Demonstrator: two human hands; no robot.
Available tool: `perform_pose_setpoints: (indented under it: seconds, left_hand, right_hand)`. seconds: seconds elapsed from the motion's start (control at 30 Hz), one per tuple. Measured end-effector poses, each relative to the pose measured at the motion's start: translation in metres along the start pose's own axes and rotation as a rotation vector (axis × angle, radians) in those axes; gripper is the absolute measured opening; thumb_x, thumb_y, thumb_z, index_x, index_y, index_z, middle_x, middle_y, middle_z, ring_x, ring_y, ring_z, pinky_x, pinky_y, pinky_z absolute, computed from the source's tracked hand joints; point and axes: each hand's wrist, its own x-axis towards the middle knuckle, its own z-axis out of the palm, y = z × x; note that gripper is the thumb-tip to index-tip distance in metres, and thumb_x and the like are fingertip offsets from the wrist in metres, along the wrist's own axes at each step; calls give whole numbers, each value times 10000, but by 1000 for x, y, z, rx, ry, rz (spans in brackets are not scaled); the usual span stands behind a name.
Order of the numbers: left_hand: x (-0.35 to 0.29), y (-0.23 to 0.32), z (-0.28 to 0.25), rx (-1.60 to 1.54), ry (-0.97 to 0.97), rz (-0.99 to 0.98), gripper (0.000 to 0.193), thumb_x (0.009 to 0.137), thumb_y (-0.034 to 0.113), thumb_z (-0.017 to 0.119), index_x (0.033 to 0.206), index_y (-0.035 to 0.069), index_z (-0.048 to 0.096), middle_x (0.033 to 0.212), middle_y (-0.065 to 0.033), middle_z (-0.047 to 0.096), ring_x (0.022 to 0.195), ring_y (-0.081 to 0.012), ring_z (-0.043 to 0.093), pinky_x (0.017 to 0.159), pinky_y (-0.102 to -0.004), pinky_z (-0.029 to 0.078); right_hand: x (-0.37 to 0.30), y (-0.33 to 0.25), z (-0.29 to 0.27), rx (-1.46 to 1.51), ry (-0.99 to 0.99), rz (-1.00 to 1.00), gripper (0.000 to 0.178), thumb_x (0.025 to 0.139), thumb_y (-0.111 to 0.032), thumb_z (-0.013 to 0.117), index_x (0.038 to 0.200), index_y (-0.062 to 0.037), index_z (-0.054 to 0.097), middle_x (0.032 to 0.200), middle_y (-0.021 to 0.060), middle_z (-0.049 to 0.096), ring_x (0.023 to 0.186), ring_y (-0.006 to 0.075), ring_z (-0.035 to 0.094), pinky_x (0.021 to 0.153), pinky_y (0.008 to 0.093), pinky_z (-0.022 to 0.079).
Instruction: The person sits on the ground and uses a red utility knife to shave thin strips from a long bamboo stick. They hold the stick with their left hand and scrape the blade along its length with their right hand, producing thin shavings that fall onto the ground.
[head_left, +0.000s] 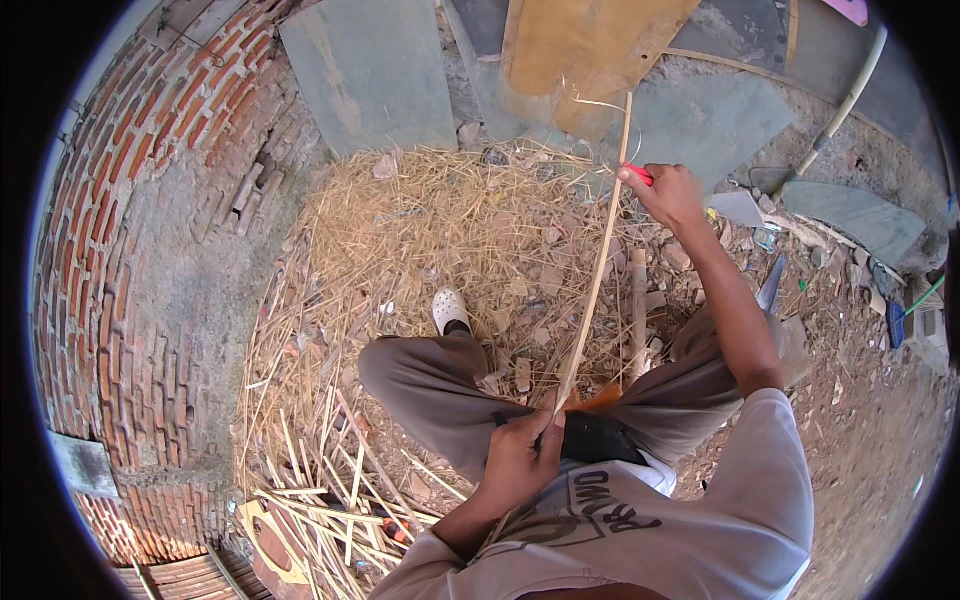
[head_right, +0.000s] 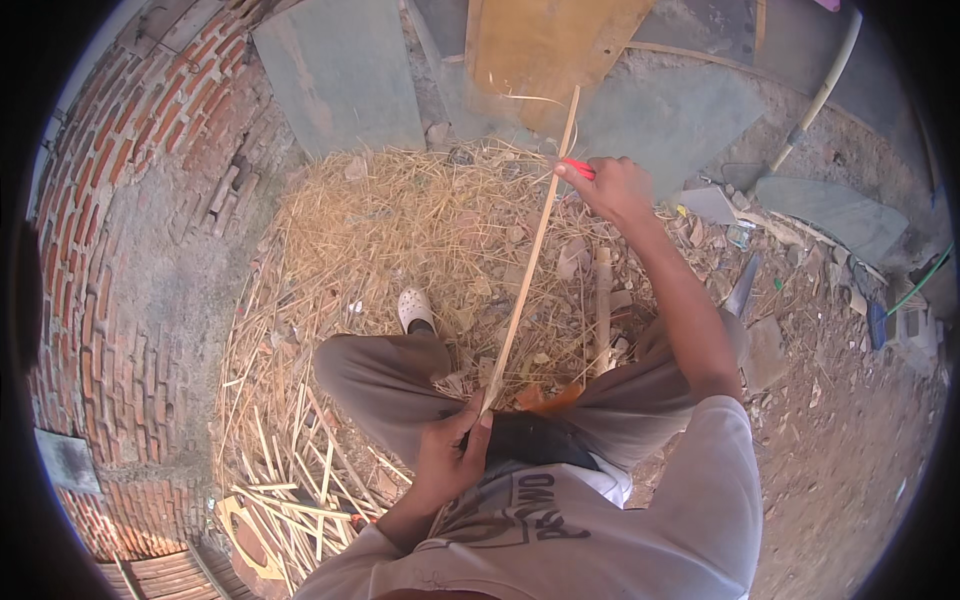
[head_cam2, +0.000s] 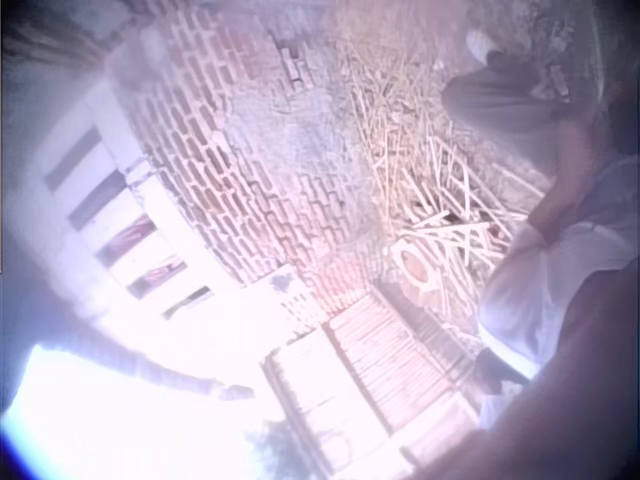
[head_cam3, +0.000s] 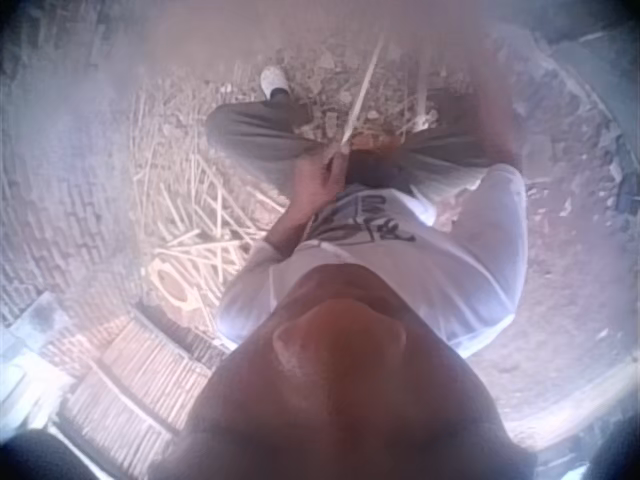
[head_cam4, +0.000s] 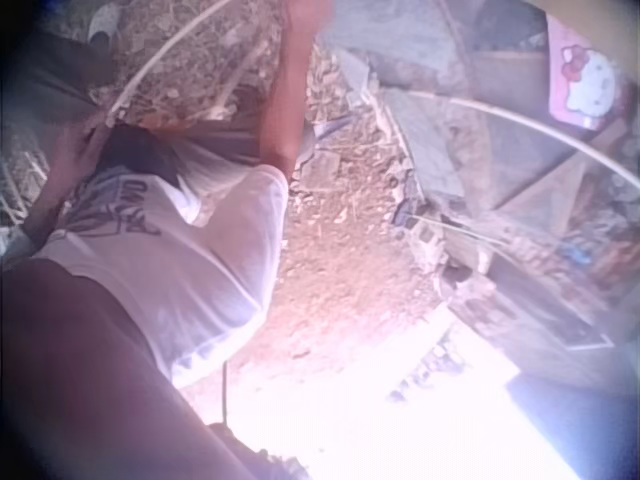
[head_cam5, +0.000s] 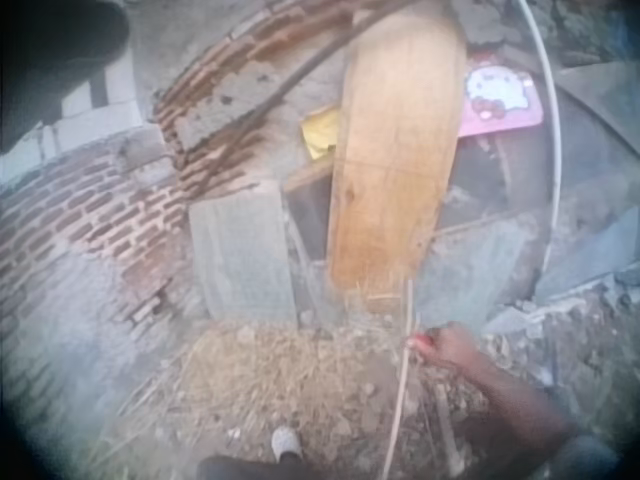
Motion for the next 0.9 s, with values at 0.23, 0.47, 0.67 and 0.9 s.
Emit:
perform_pose_setpoints:
  seconds: [0.23, 0.47, 0.67, 0.9]
  left_hand:
    - [-21, 2, -12, -58, -123, -58, 403, 903, 44, 594, 1295, -38, 548, 675, -198, 560, 538, -233, 570, 552, -289, 460]
    - [-30, 7, -15, -270, -4, -99, 389, 948, 54, 560, 1329, -23, 531, 615, -16, 493, 575, -41, 446, 527, -215, 388]
    - [-4, -14, -8, -401, 72, -190, 348, 968, 79, 552, 1305, -7, 559, 616, 38, 434, 575, -13, 390, 508, -197, 335]
    - [-5, -5, -9, -34, 80, 12, 336, 906, 46, 606, 1230, -45, 597, 610, -163, 500, 538, -76, 468, 513, -264, 417]
  right_hand:
    - [31, 24, -16, 45, 62, 179, 837, 848, -773, 398, 765, 7, 691, 803, 252, 669, 826, 401, 653, 746, 485, 494]
    - [55, 102, -15, 334, 284, 474, 910, 861, -788, 329, 674, 52, 627, 678, 267, 603, 705, 399, 605, 708, 482, 461]
    - [-53, -35, -4, 163, 69, -254, 721, 837, -715, 508, 636, -33, 632, 543, 154, 562, 564, 351, 603, 555, 455, 466]
    - [-41, -40, -5, 89, 122, -198, 666, 783, -728, 566, 617, -87, 642, 494, 122, 554, 490, 316, 602, 473, 423, 465]
